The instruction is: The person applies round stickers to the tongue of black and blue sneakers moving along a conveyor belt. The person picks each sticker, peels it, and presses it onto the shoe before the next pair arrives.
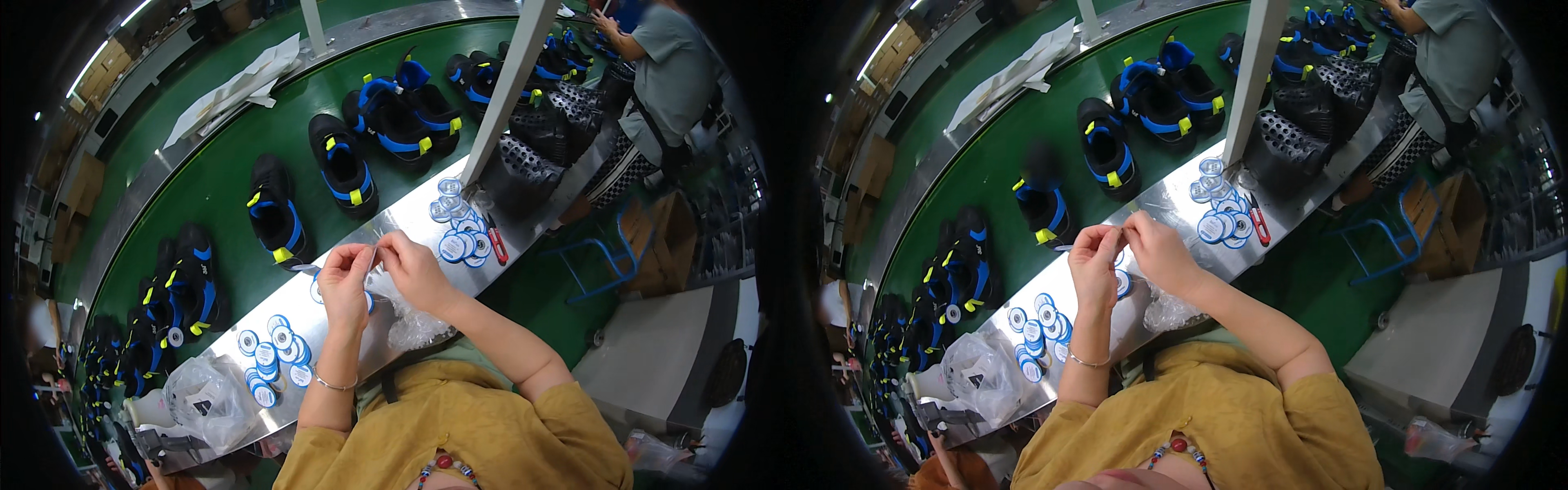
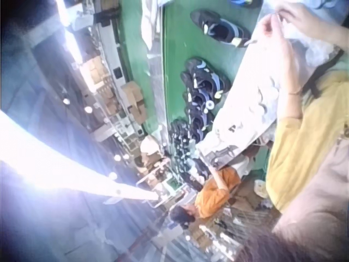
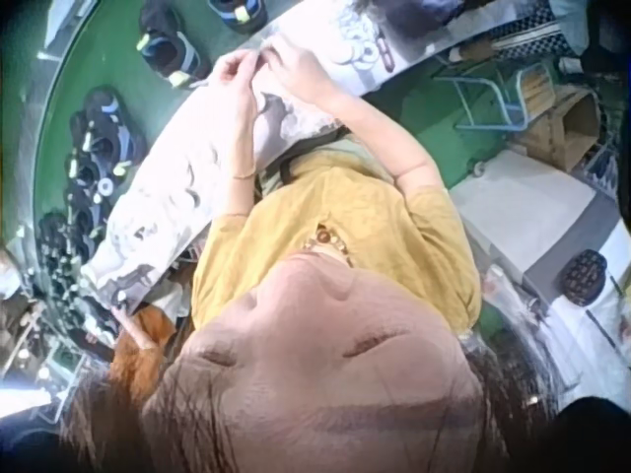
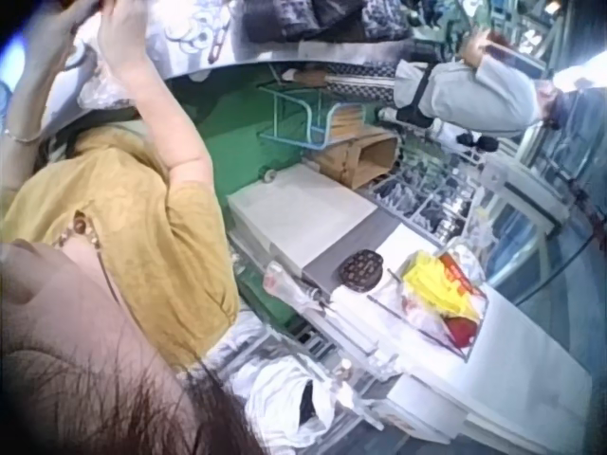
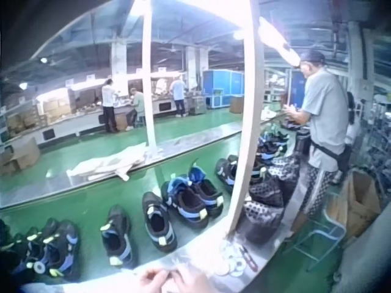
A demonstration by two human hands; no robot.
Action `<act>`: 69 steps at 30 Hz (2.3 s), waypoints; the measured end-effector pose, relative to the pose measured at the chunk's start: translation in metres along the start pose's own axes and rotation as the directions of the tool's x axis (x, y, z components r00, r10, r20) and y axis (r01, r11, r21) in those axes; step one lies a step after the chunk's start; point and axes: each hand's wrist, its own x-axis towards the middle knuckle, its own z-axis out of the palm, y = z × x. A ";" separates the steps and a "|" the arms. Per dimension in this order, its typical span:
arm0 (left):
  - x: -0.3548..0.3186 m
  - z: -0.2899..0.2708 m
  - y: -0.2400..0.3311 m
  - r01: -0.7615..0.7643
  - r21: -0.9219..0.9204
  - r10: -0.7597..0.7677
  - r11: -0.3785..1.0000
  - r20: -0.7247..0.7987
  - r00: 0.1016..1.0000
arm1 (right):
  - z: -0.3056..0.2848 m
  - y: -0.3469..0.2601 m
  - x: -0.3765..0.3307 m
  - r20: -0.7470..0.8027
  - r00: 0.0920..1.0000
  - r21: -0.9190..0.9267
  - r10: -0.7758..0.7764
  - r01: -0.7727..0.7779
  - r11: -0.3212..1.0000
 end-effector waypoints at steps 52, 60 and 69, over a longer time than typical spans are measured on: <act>0.163 0.072 -0.051 -0.444 0.876 0.384 0.189 0.350 0.854 | -0.093 0.064 0.042 0.073 0.962 0.160 0.265 -0.273 0.949; 0.141 0.069 -0.047 -0.193 0.858 0.426 0.475 -0.032 0.904 | -0.074 0.059 0.095 0.026 1.000 -0.175 -0.013 0.017 0.984; 0.149 0.045 -0.046 0.090 0.360 -0.073 0.928 -0.060 0.995 | -0.072 0.076 0.109 0.077 0.985 -0.480 -0.155 0.173 0.860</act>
